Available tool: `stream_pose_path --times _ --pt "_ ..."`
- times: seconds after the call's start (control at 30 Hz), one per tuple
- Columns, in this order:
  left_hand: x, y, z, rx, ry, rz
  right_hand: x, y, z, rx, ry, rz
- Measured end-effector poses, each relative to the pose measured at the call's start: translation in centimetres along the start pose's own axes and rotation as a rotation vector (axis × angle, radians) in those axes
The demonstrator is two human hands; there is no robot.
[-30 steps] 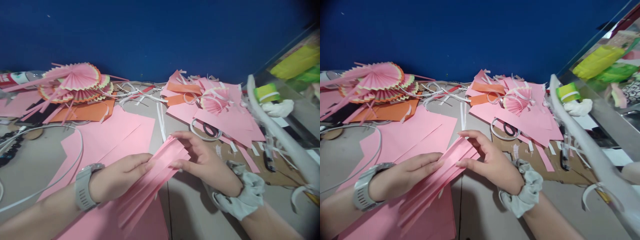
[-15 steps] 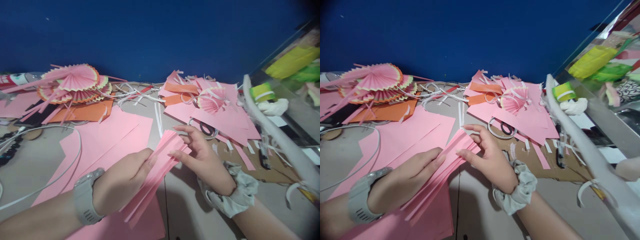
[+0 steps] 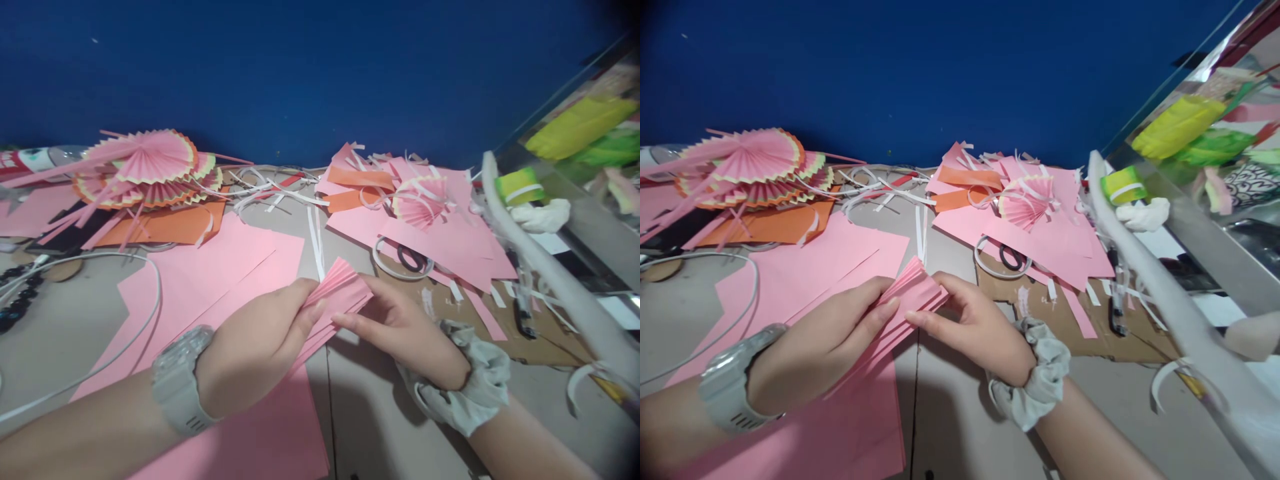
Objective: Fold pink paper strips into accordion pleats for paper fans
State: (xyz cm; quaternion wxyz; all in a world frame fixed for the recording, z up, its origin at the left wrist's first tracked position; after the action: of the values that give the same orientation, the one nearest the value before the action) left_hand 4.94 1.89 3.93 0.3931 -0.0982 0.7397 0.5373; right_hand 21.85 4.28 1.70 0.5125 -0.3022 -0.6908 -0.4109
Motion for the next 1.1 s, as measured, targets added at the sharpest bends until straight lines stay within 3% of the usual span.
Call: stream_pose_path --times 0.3,0.53,0.77,0.97,1.1 --pt "-0.6 0.4 1.2 0.052 -0.077 0.226 -0.3 0.2 -0.1 -0.050 -0.019 -0.015" --pt "-0.4 0.4 1.4 -0.010 -0.075 0.114 0.1 0.2 -0.3 -0.063 0.001 -0.092" --pt "-1.3 0.8 2.4 -0.007 -0.200 0.156 0.4 0.1 -0.3 -0.076 0.022 -0.100" --pt "-1.2 0.3 2.7 0.062 -0.138 0.328 0.2 0.0 -0.4 -0.094 -0.018 -0.144" --pt "-1.0 0.3 2.5 0.072 -0.093 0.250 0.2 0.0 -0.4 -0.115 0.018 -0.106"
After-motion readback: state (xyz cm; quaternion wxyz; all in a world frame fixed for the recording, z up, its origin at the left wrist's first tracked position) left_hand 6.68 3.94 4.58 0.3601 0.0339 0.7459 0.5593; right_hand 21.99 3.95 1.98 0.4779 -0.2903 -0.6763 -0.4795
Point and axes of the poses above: each hand's wrist, its own z-axis towards the middle knuckle, its own y-axis out of the back of the hand, x = y × z, the point moved 2 cm from there along z, towards the middle knuckle, and after that the axes turned 9 degrees about -y, right-handed, at the moved point
